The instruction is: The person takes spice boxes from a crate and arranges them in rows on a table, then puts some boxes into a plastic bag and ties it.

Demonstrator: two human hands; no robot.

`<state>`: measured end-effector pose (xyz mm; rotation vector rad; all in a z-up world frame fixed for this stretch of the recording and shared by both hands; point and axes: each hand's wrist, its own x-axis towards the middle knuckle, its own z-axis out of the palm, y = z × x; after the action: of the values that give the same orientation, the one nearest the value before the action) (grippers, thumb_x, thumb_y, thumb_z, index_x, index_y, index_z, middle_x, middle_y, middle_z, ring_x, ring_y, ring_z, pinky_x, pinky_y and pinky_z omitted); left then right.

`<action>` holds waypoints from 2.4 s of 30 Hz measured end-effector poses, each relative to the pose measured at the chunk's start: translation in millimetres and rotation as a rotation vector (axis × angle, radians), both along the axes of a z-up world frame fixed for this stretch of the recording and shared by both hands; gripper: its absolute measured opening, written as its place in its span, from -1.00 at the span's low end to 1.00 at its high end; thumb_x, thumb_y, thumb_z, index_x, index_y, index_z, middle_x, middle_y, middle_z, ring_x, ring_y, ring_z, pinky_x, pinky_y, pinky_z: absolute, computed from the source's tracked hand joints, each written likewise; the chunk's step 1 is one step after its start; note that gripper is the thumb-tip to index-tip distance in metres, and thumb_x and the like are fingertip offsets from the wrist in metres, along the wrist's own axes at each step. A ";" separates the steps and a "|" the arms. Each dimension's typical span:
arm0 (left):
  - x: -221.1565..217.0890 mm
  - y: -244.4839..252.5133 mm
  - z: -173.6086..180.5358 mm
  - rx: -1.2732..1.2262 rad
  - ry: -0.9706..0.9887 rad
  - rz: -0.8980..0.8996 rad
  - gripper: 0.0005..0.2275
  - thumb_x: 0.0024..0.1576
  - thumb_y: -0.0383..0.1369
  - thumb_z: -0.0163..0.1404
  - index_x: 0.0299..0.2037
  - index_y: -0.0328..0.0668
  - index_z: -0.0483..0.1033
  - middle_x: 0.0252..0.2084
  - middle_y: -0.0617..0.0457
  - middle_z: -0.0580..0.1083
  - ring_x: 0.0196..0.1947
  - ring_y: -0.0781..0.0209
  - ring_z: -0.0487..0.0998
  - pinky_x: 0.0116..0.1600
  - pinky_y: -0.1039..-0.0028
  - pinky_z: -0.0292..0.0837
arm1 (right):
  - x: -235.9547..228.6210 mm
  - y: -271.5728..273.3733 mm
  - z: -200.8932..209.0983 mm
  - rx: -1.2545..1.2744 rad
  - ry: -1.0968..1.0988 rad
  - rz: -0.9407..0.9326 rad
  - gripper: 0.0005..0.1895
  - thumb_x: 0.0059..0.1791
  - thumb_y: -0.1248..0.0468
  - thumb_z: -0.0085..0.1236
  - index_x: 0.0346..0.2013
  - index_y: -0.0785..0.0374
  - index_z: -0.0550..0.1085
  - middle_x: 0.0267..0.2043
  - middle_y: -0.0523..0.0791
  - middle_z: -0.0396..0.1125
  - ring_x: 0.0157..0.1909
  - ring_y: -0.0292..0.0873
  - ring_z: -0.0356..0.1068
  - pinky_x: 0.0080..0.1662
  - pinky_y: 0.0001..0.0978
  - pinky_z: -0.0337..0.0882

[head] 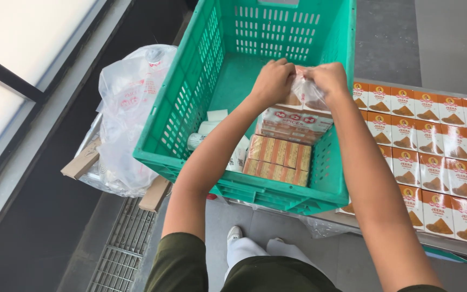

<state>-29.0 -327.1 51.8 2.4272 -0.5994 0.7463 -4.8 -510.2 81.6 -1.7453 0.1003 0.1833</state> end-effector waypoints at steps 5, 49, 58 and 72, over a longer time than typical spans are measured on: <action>5.9 5.9 0.0 -0.175 0.141 -0.054 -0.92 0.13 -0.43 0.02 -0.22 -0.19 0.52 -0.36 -0.15 0.55 -0.25 -0.23 0.58 -0.13 -0.01 0.42 | -13.8 1.7 -4.3 -0.097 -0.157 -0.087 -0.87 -0.02 0.35 0.21 -0.37 0.38 0.61 -0.37 -0.06 0.51 -0.40 -0.30 0.46 -0.35 -0.39 0.40; 25.6 -15.4 23.9 -0.164 0.403 0.353 -0.53 -0.27 0.01 0.39 -0.41 -0.20 0.54 -0.35 -0.13 0.59 -0.28 -0.14 0.65 -0.28 0.13 0.57 | -29.4 8.0 7.9 -0.011 -0.191 -0.051 -0.85 0.05 0.37 0.16 -0.37 0.35 0.60 -0.39 -0.12 0.49 -0.40 -0.38 0.38 -0.33 -0.50 0.37; 24.6 -14.6 24.8 -0.167 0.411 0.357 -0.53 -0.25 0.03 0.39 -0.42 -0.20 0.55 -0.36 -0.10 0.59 -0.29 -0.10 0.66 -0.29 0.15 0.56 | -25.5 7.4 -1.1 0.038 -0.251 -0.057 -0.88 0.04 0.40 0.16 -0.35 0.37 0.61 -0.39 -0.15 0.47 -0.38 -0.41 0.34 -0.30 -0.53 0.34; 45.4 1.2 6.1 -0.148 0.558 0.291 -0.60 -0.31 -0.04 0.37 -0.39 -0.01 0.56 -0.26 0.02 0.61 -0.20 0.00 0.67 -0.15 0.19 0.59 | -26.0 24.8 36.8 -0.377 -0.058 -0.159 -0.50 0.01 -0.03 0.30 -0.54 0.36 0.52 -0.45 -0.11 0.43 -0.40 -0.29 0.37 -0.24 -0.23 0.35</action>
<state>16.4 -325.9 57.9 2.4491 0.0266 0.1806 -30.8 -485.4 118.4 -2.1062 0.2433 -0.0043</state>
